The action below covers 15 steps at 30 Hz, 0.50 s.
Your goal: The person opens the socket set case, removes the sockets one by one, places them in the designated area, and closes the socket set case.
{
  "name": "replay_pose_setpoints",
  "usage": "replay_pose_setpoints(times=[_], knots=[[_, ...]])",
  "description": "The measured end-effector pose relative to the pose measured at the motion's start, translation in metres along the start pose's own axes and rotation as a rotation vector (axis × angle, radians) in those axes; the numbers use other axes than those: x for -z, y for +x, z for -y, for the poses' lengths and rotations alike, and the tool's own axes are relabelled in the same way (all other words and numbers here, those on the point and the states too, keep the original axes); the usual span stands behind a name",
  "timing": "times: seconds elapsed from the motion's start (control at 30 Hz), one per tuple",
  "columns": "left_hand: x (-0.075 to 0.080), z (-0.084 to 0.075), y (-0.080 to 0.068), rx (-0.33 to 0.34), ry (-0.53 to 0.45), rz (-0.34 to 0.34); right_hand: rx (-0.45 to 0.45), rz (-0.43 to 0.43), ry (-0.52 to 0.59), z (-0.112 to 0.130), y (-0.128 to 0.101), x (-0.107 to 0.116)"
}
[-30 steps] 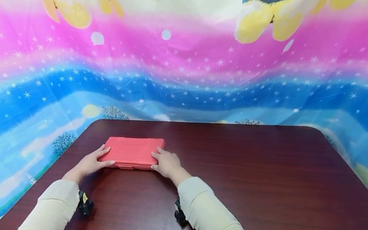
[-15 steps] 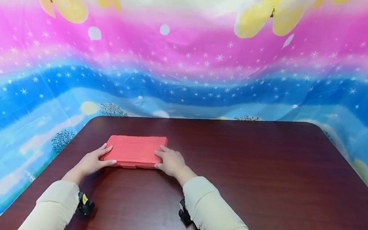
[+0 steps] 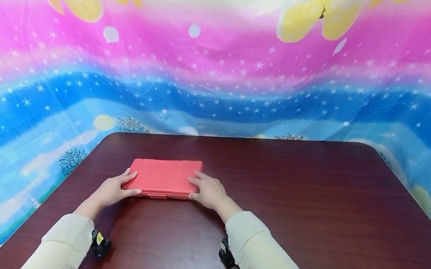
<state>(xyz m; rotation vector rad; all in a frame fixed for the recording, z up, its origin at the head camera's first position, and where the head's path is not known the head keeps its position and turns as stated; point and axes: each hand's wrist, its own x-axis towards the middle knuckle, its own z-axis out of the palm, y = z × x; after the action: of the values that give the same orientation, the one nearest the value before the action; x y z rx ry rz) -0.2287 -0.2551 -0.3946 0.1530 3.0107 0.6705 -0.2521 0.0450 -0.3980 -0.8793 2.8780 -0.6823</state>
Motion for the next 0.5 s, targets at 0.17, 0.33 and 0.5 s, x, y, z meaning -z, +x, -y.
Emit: replay_pose_setpoints(times=[0.17, 0.33, 0.5], knots=[[-0.006, -0.012, -0.004, -0.018, 0.031, -0.028, -0.013, -0.013, 0.015, -0.006, -0.011, 0.003], [-0.010, -0.024, -0.008, -0.052, 0.054, -0.040, -0.012, -0.026, -0.022, -0.012, -0.024, 0.006], [-0.015, -0.034, -0.012, -0.087, 0.058, -0.046, -0.003, -0.030, -0.035, -0.018, -0.036, 0.011]])
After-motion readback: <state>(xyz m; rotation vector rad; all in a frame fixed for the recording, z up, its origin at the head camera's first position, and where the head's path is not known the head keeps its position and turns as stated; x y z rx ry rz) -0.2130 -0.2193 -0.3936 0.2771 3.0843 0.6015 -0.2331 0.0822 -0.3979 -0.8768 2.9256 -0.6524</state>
